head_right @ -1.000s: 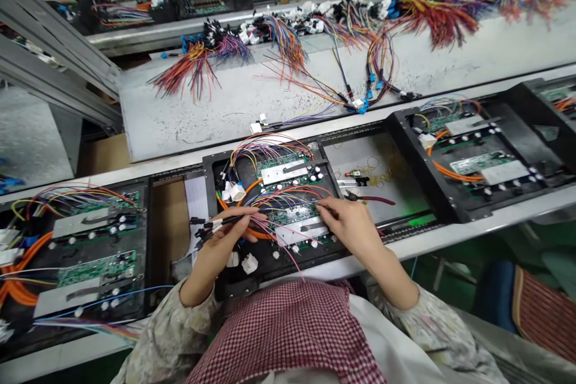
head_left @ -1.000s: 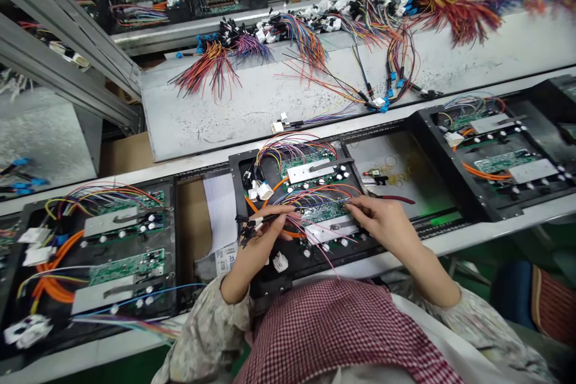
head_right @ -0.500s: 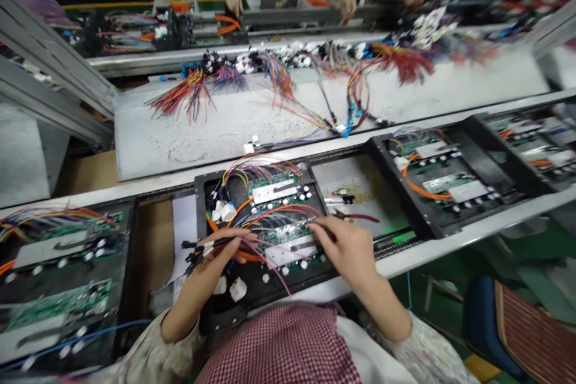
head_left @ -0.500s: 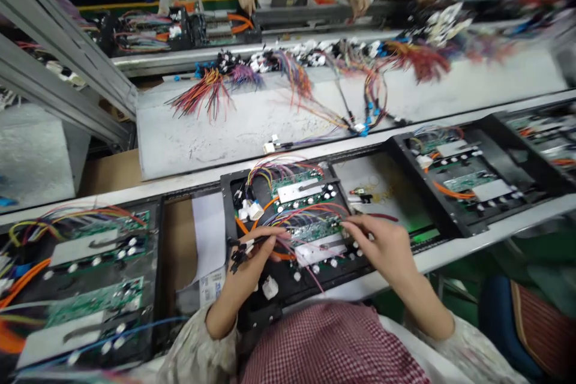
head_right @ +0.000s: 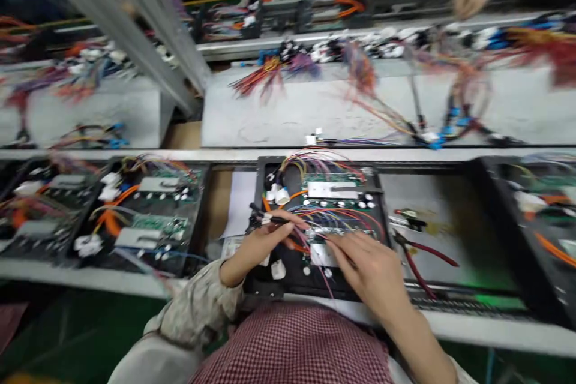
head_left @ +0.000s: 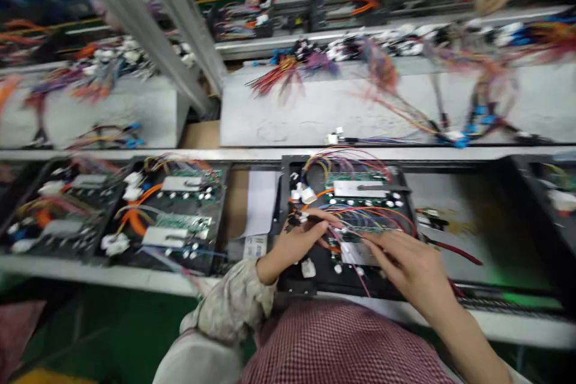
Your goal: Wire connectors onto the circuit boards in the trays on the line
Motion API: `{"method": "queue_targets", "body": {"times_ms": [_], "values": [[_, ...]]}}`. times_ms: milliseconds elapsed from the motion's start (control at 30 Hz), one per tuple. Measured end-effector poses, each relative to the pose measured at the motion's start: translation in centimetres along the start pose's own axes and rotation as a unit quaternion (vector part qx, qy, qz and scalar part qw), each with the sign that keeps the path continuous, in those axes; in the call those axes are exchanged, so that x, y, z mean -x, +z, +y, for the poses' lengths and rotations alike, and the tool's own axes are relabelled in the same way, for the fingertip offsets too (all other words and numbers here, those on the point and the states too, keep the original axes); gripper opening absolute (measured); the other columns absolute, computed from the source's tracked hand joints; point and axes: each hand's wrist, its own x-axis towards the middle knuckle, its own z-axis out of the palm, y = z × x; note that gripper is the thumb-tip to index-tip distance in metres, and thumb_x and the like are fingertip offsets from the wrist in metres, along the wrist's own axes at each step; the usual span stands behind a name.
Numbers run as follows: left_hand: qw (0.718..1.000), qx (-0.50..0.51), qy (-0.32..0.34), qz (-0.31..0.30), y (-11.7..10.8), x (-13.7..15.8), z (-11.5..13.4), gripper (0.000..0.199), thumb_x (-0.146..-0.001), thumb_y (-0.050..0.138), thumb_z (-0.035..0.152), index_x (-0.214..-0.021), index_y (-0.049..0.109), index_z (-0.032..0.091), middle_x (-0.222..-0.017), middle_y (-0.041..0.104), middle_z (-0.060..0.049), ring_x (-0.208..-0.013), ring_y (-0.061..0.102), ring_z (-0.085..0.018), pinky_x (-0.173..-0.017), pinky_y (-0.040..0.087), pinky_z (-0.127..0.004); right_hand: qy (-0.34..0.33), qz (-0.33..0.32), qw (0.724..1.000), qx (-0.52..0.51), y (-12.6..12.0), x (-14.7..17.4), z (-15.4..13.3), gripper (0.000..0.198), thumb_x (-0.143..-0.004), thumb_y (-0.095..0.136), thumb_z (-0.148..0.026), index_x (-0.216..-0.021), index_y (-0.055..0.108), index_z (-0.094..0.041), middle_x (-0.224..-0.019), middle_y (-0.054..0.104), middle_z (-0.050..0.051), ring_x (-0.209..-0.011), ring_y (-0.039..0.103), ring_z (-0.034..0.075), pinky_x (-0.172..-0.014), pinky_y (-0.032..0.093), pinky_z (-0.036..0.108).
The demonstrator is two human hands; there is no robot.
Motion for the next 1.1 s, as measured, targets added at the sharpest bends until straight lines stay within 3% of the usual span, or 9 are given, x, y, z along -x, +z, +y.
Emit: {"method": "queue_targets", "body": {"times_ms": [167, 367, 567, 733, 900, 1100], "values": [[0.999, 0.046, 0.008, -0.012, -0.2, -0.4, -0.9, 0.025, -0.088, 0.063, 0.042, -0.091, 0.071, 0.019, -0.097, 0.074, -0.007, -0.077, 0.068, -0.016, -0.064, 0.058, -0.026, 0.007, -0.027, 0.999, -0.016, 0.6, 0.1, 1.3, 0.018, -0.095, 0.056, -0.028, -0.099, 0.072, -0.021, -0.092, 0.075, 0.004, -0.079, 0.071, 0.019, -0.073, 0.055, 0.032], [0.998, -0.044, -0.005, 0.033, -0.6, -0.4, -0.5, 0.025, -0.086, 0.062, 0.045, -0.090, 0.073, 0.023, -0.094, 0.076, -0.003, -0.060, 0.065, -0.014, -0.065, 0.057, -0.028, 0.014, -0.016, 1.000, -0.011, 0.8, -1.2, 0.1, 0.023, -0.098, 0.050, -0.025, -0.091, 0.072, -0.022, -0.081, 0.075, 0.003, -0.072, 0.070, 0.014, -0.068, 0.054, 0.027], [0.993, -0.112, 0.006, 0.048, -1.3, -0.9, -0.9, 0.025, -0.086, 0.059, 0.049, -0.089, 0.075, 0.029, -0.085, 0.077, 0.001, -0.065, 0.069, -0.018, -0.074, 0.057, -0.029, 0.033, -0.008, 0.999, -0.005, 1.1, -1.6, 0.1, 0.021, -0.098, 0.050, -0.027, -0.092, 0.070, -0.021, -0.079, 0.073, 0.001, -0.071, 0.068, 0.013, -0.065, 0.050, 0.025], [0.995, -0.096, 0.002, 0.037, -1.7, -1.5, -2.1, 0.032, -0.081, 0.062, 0.054, -0.089, 0.075, 0.027, -0.088, 0.078, -0.001, -0.063, 0.070, -0.019, -0.069, 0.057, -0.030, 0.029, -0.003, 1.000, -0.002, 1.4, -1.4, 0.0, 0.020, -0.096, 0.052, -0.025, -0.090, 0.070, -0.022, -0.078, 0.074, 0.002, -0.070, 0.069, 0.014, -0.065, 0.049, 0.024], [0.996, -0.084, 0.013, 0.021, -1.0, -0.8, -1.1, 0.024, -0.085, 0.062, 0.046, -0.091, 0.074, 0.026, -0.095, 0.078, 0.000, -0.058, 0.067, -0.014, -0.070, 0.058, -0.030, 0.012, -0.002, 1.000, -0.027, 1.0, -1.1, -0.2, 0.023, -0.098, 0.049, -0.025, -0.093, 0.071, -0.021, -0.083, 0.075, 0.003, -0.073, 0.071, 0.014, -0.067, 0.053, 0.025], [1.000, 0.015, 0.008, -0.019, -0.2, -0.5, -1.1, 0.019, -0.088, 0.061, 0.035, -0.091, 0.073, 0.021, -0.096, 0.076, -0.006, -0.075, 0.070, -0.017, -0.066, 0.058, -0.027, 0.000, -0.007, 1.000, -0.013, 1.1, 0.4, 0.8, 0.018, -0.097, 0.054, -0.028, -0.097, 0.070, -0.020, -0.090, 0.077, 0.003, -0.076, 0.073, 0.018, -0.071, 0.056, 0.030]]}}
